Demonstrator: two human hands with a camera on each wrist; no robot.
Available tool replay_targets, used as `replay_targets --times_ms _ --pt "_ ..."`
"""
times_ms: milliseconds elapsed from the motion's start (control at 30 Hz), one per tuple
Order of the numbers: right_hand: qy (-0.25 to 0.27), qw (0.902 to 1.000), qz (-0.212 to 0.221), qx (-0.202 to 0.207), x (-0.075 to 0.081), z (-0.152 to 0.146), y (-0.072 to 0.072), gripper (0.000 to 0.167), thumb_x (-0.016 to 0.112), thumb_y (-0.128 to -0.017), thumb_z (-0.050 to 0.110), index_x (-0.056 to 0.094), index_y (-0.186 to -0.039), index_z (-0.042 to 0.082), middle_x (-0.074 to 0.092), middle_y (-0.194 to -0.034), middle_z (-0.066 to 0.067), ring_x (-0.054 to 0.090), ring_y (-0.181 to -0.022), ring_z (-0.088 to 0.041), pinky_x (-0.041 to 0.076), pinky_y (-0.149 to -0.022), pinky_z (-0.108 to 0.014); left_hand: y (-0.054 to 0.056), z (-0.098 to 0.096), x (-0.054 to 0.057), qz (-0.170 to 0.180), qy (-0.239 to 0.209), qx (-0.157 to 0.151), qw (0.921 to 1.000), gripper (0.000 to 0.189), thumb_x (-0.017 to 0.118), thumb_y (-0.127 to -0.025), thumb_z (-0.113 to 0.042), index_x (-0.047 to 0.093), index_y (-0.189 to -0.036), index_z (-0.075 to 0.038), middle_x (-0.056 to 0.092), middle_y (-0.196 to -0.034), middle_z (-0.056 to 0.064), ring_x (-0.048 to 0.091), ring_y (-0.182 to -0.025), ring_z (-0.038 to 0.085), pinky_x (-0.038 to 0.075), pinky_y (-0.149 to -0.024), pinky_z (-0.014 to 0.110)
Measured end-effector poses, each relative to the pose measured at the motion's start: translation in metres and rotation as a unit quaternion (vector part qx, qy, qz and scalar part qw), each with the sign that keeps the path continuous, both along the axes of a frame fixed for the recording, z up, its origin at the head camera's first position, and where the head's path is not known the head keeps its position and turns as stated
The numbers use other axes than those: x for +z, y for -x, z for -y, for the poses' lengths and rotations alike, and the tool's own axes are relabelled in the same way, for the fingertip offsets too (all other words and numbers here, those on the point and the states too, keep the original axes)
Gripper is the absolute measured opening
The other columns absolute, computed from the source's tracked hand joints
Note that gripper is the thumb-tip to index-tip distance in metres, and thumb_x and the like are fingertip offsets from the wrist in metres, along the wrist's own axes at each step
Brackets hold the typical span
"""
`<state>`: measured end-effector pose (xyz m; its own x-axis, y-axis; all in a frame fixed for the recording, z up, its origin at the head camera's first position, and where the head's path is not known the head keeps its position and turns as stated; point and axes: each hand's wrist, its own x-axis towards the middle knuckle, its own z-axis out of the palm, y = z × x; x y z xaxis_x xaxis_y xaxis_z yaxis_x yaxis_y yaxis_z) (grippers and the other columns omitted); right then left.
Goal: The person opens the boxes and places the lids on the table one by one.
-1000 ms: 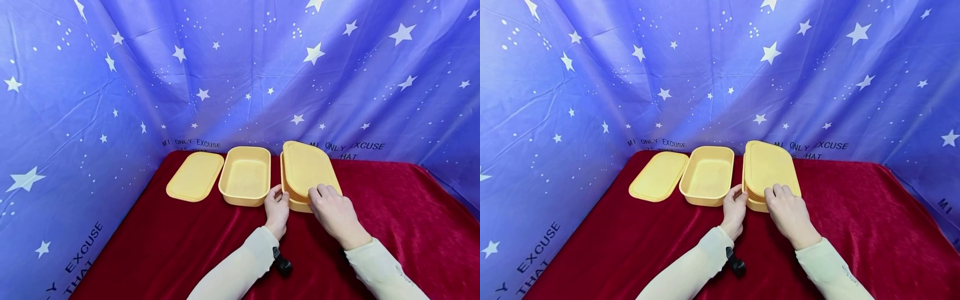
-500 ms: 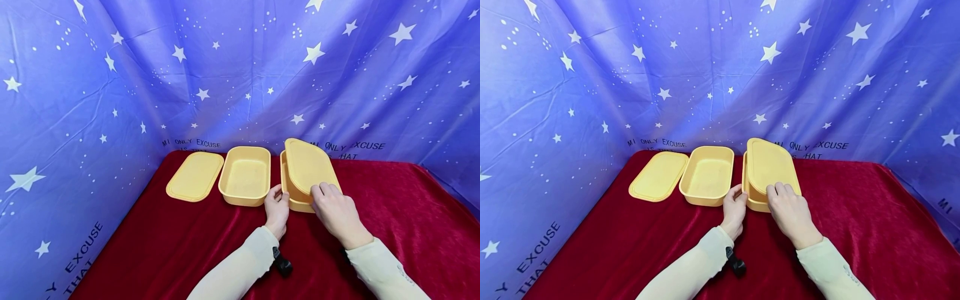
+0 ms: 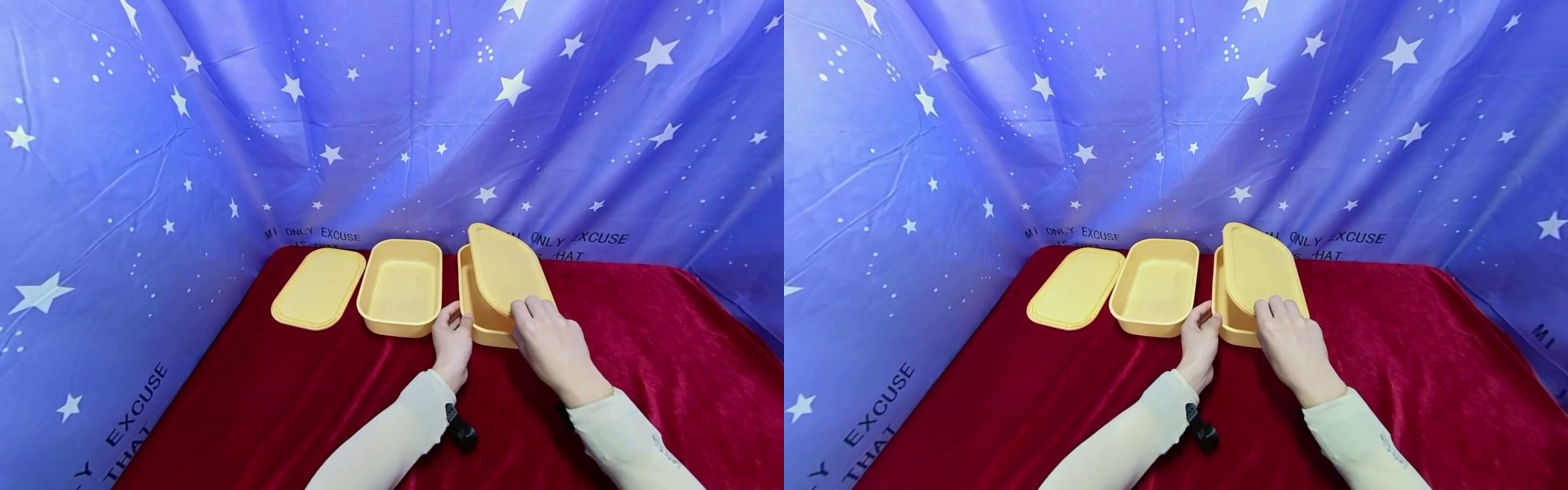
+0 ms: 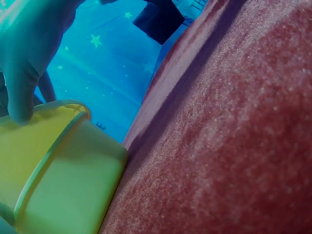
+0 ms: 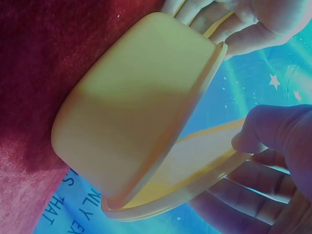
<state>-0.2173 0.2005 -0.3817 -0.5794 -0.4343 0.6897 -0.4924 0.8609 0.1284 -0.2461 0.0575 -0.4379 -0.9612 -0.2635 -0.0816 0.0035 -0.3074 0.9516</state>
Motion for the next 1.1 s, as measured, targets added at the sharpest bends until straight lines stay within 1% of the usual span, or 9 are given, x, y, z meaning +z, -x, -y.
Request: replay_targets --times_ms 367,600,833,933,1100 --pt "0.004 1.0000 0.000 0.001 0.0019 -0.0021 0.0001 0.021 0.062 -0.069 -0.001 0.044 -0.078 0.003 0.040 -0.070 -0.008 0.048 -0.059 -0.030 0.031 -0.030 -0.035 0.0002 -0.0008 -0.0004 0.000 -0.002 0.001 1.0000 0.030 0.062 -0.089 -0.002 0.061 -0.119 -0.004 0.060 -0.115 0.017 0.056 -0.105 0.022 0.048 -0.089 0.037" --pt "0.008 1.0000 -0.004 0.000 0.0028 -0.0027 -0.0009 0.018 0.060 -0.070 -0.001 0.044 -0.078 0.004 0.039 -0.069 -0.008 0.046 -0.057 -0.030 0.029 -0.030 -0.035 0.0002 -0.0014 -0.0002 -0.002 0.000 0.002 1.0000 0.029 0.063 -0.089 -0.002 0.062 -0.118 -0.005 0.061 -0.112 0.012 0.057 -0.105 0.021 0.048 -0.089 0.037" --pt "0.017 0.9998 -0.006 -0.006 0.0044 -0.0035 -0.0011 0.017 0.058 -0.070 0.000 0.044 -0.079 0.004 0.040 -0.069 -0.008 0.045 -0.057 -0.030 0.030 -0.030 -0.037 0.0000 -0.0014 0.0001 -0.003 0.000 0.002 1.0000 0.030 0.063 -0.088 -0.001 0.062 -0.118 -0.005 0.061 -0.114 0.014 0.057 -0.106 0.022 0.048 -0.089 0.037" --pt "0.020 0.9998 -0.005 -0.008 0.0048 -0.0037 -0.0010 0.018 0.060 -0.070 0.001 0.044 -0.079 0.004 0.041 -0.070 -0.008 0.045 -0.058 -0.031 0.032 -0.031 -0.038 -0.0002 -0.0008 0.0001 -0.002 0.001 0.002 1.0000 0.030 0.062 -0.089 -0.002 0.061 -0.119 -0.005 0.061 -0.115 0.015 0.056 -0.107 0.023 0.047 -0.090 0.037" --pt "0.027 0.9995 0.005 -0.012 0.0050 -0.0036 -0.0015 0.027 0.068 -0.068 0.000 0.044 -0.081 0.004 0.041 -0.070 -0.008 0.046 -0.060 -0.031 0.033 -0.031 -0.039 -0.0003 -0.0005 -0.0001 -0.003 0.002 0.002 1.0000 0.031 0.063 -0.089 -0.002 0.061 -0.120 -0.004 0.060 -0.116 0.016 0.056 -0.108 0.024 0.047 -0.091 0.038"
